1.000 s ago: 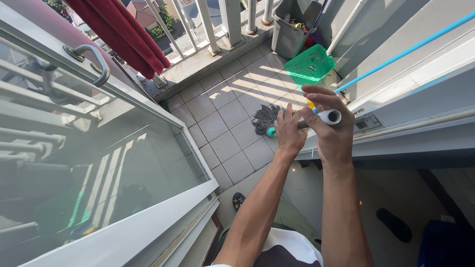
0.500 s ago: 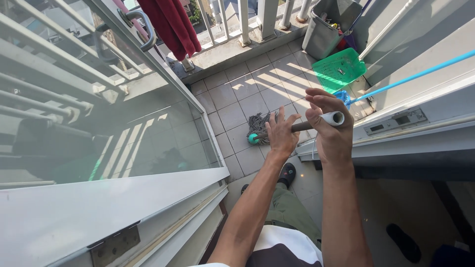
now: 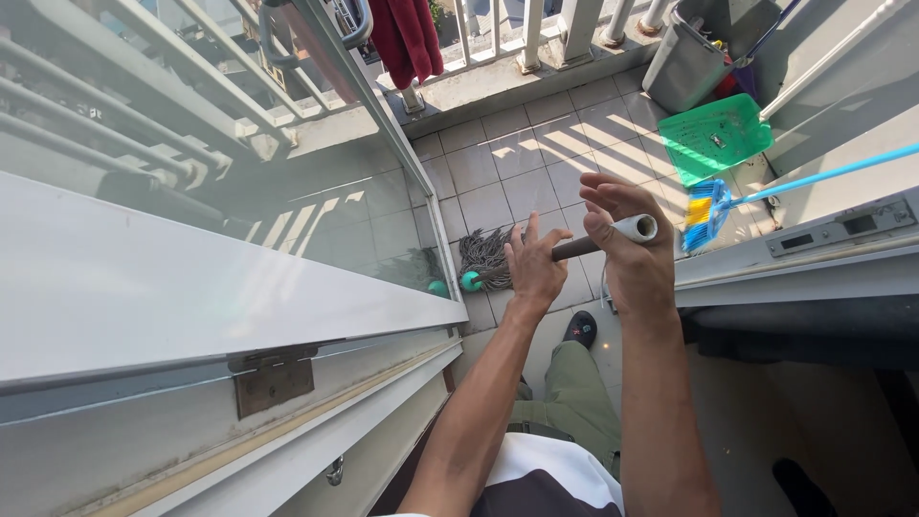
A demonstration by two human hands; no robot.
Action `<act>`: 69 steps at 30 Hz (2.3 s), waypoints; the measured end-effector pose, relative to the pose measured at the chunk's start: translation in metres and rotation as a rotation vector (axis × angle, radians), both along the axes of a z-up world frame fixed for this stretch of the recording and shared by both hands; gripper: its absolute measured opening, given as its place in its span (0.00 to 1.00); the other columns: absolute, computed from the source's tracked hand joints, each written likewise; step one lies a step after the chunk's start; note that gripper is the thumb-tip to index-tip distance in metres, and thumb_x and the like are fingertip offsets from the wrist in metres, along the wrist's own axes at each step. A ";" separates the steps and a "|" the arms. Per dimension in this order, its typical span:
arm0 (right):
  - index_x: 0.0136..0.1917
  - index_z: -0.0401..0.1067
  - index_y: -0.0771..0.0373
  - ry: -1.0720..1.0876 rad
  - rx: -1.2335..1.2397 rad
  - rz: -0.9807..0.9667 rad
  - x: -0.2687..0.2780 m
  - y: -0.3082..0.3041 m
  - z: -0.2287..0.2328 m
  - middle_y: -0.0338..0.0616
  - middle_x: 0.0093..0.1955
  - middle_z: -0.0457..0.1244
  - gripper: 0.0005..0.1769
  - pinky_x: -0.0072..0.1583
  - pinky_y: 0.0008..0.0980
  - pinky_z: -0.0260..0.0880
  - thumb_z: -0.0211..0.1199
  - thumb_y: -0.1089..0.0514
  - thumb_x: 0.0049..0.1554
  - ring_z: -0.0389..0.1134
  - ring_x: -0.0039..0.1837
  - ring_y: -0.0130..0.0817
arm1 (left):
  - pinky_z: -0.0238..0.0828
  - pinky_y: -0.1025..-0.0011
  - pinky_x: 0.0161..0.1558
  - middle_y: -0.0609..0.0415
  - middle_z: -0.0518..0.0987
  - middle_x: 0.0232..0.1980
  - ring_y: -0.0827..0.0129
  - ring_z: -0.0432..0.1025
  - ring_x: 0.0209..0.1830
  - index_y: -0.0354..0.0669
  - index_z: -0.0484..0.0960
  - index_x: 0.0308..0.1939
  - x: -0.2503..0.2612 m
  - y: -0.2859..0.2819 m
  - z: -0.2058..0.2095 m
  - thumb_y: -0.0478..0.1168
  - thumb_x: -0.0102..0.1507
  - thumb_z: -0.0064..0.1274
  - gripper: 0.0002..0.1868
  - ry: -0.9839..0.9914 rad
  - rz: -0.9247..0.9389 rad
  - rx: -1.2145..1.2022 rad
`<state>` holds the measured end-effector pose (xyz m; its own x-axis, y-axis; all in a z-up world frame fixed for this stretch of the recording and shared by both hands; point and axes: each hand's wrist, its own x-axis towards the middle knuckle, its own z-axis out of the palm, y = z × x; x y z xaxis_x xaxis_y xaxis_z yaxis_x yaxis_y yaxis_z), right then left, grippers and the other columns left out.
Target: Repairing a mop by attempting to reattach the handle to the mop head on a balcony.
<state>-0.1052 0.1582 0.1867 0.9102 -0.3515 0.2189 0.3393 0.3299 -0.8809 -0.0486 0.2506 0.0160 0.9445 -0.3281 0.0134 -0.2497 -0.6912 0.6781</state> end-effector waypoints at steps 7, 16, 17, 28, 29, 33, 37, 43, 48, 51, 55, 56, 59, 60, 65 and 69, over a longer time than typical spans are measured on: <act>0.61 0.74 0.61 0.043 -0.149 0.072 -0.009 0.007 0.011 0.51 0.69 0.65 0.15 0.74 0.45 0.68 0.67 0.69 0.60 0.67 0.71 0.42 | 0.51 0.33 0.70 0.38 0.64 0.76 0.31 0.55 0.75 0.63 0.85 0.53 -0.006 0.018 0.005 0.38 0.57 0.60 0.20 -0.064 0.032 -0.012; 0.64 0.72 0.60 0.029 -0.272 0.093 -0.034 -0.017 0.049 0.49 0.69 0.65 0.22 0.76 0.50 0.68 0.66 0.71 0.58 0.68 0.71 0.43 | 0.56 0.48 0.73 0.36 0.70 0.69 0.35 0.62 0.71 0.66 0.88 0.50 -0.011 0.000 -0.002 0.43 0.60 0.58 0.15 0.107 -0.081 0.043; 0.64 0.71 0.60 0.038 -0.284 0.081 -0.037 -0.022 0.052 0.49 0.69 0.65 0.23 0.76 0.50 0.68 0.66 0.71 0.57 0.68 0.71 0.42 | 0.61 0.50 0.69 0.39 0.74 0.66 0.37 0.65 0.68 0.67 0.88 0.49 -0.014 -0.009 0.008 0.42 0.61 0.55 0.15 0.154 -0.070 0.039; 0.65 0.71 0.59 0.071 -0.390 -0.018 -0.082 -0.069 0.077 0.48 0.68 0.66 0.23 0.73 0.48 0.71 0.65 0.73 0.58 0.70 0.70 0.40 | 0.68 0.50 0.60 0.41 0.78 0.47 0.41 0.72 0.50 0.63 0.88 0.45 -0.055 -0.087 0.028 0.38 0.59 0.52 0.15 0.110 -0.111 -0.107; 0.65 0.71 0.60 0.079 -0.413 -0.036 -0.086 -0.073 0.079 0.48 0.68 0.67 0.24 0.74 0.48 0.70 0.64 0.74 0.58 0.70 0.70 0.40 | 0.69 0.48 0.56 0.41 0.78 0.47 0.40 0.72 0.49 0.61 0.88 0.43 -0.059 -0.092 0.033 0.39 0.60 0.53 0.12 0.145 -0.114 -0.088; 0.65 0.71 0.60 0.084 -0.424 -0.064 -0.106 -0.092 0.081 0.47 0.67 0.67 0.24 0.74 0.47 0.69 0.64 0.74 0.58 0.69 0.70 0.39 | 0.71 0.48 0.56 0.42 0.81 0.40 0.43 0.75 0.47 0.56 0.88 0.39 -0.070 -0.128 0.003 0.38 0.59 0.51 0.11 0.089 -0.214 -0.094; 0.65 0.71 0.60 0.087 -0.460 -0.090 -0.124 -0.106 0.081 0.46 0.67 0.67 0.24 0.74 0.46 0.69 0.64 0.74 0.57 0.70 0.69 0.38 | 0.69 0.45 0.56 0.34 0.78 0.45 0.36 0.74 0.48 0.54 0.89 0.38 -0.089 -0.151 0.016 0.40 0.57 0.55 0.09 0.080 -0.217 -0.160; 0.64 0.71 0.61 0.083 -0.555 -0.092 -0.142 -0.119 0.080 0.44 0.68 0.66 0.22 0.73 0.45 0.70 0.64 0.74 0.58 0.70 0.68 0.37 | 0.72 0.47 0.55 0.36 0.83 0.50 0.39 0.75 0.55 0.44 0.82 0.48 -0.111 -0.173 0.044 0.46 0.60 0.54 0.16 0.373 -0.159 -0.157; 0.61 0.73 0.61 0.088 -0.563 -0.085 -0.147 -0.120 0.075 0.44 0.66 0.67 0.18 0.75 0.45 0.70 0.64 0.72 0.59 0.69 0.70 0.36 | 0.71 0.45 0.53 0.39 0.83 0.50 0.39 0.75 0.54 0.44 0.81 0.48 -0.124 -0.168 0.071 0.51 0.63 0.51 0.17 0.366 -0.160 -0.213; 0.59 0.74 0.61 0.089 -0.582 -0.107 -0.149 -0.119 0.074 0.44 0.66 0.67 0.17 0.76 0.46 0.69 0.64 0.72 0.58 0.68 0.72 0.36 | 0.72 0.48 0.57 0.38 0.84 0.50 0.41 0.77 0.55 0.45 0.81 0.51 -0.127 -0.172 0.046 0.49 0.63 0.51 0.17 0.330 -0.109 -0.182; 0.58 0.74 0.62 0.043 -0.502 -0.093 -0.150 -0.112 0.071 0.45 0.66 0.67 0.15 0.79 0.48 0.66 0.65 0.72 0.58 0.67 0.73 0.38 | 0.69 0.49 0.60 0.43 0.82 0.56 0.44 0.72 0.60 0.45 0.80 0.53 -0.129 -0.169 0.033 0.48 0.61 0.54 0.19 0.221 -0.129 -0.168; 0.58 0.74 0.62 0.024 -0.455 -0.093 -0.149 -0.108 0.070 0.45 0.66 0.67 0.16 0.80 0.49 0.64 0.65 0.72 0.58 0.66 0.74 0.38 | 0.67 0.49 0.60 0.42 0.76 0.63 0.42 0.68 0.63 0.46 0.81 0.54 -0.128 -0.166 0.020 0.45 0.57 0.58 0.22 0.124 -0.145 -0.133; 0.59 0.74 0.62 -0.007 -0.354 -0.103 -0.145 -0.096 0.063 0.46 0.66 0.67 0.16 0.82 0.50 0.61 0.65 0.73 0.58 0.66 0.75 0.39 | 0.66 0.49 0.62 0.43 0.71 0.70 0.41 0.66 0.66 0.53 0.82 0.57 -0.130 -0.149 0.015 0.41 0.54 0.60 0.26 0.057 -0.152 -0.085; 0.59 0.74 0.62 -0.016 -0.311 -0.119 -0.145 -0.094 0.060 0.46 0.66 0.67 0.17 0.82 0.50 0.61 0.65 0.73 0.58 0.65 0.75 0.39 | 0.67 0.50 0.64 0.45 0.71 0.71 0.43 0.67 0.66 0.60 0.83 0.58 -0.133 -0.144 0.017 0.40 0.54 0.59 0.26 0.088 -0.147 -0.083; 0.59 0.73 0.61 -0.018 -0.284 -0.136 -0.150 -0.071 0.048 0.47 0.67 0.66 0.16 0.83 0.50 0.60 0.66 0.73 0.59 0.65 0.75 0.39 | 0.60 0.44 0.66 0.44 0.69 0.73 0.39 0.64 0.70 0.64 0.84 0.56 -0.139 -0.115 0.002 0.39 0.54 0.61 0.25 0.056 -0.138 -0.068; 0.59 0.73 0.61 0.008 -0.221 -0.154 -0.158 -0.057 0.042 0.47 0.67 0.66 0.16 0.82 0.47 0.61 0.68 0.72 0.59 0.65 0.73 0.38 | 0.53 0.40 0.69 0.42 0.66 0.74 0.35 0.60 0.72 0.67 0.84 0.55 -0.143 -0.094 -0.003 0.39 0.53 0.63 0.26 0.043 -0.141 -0.067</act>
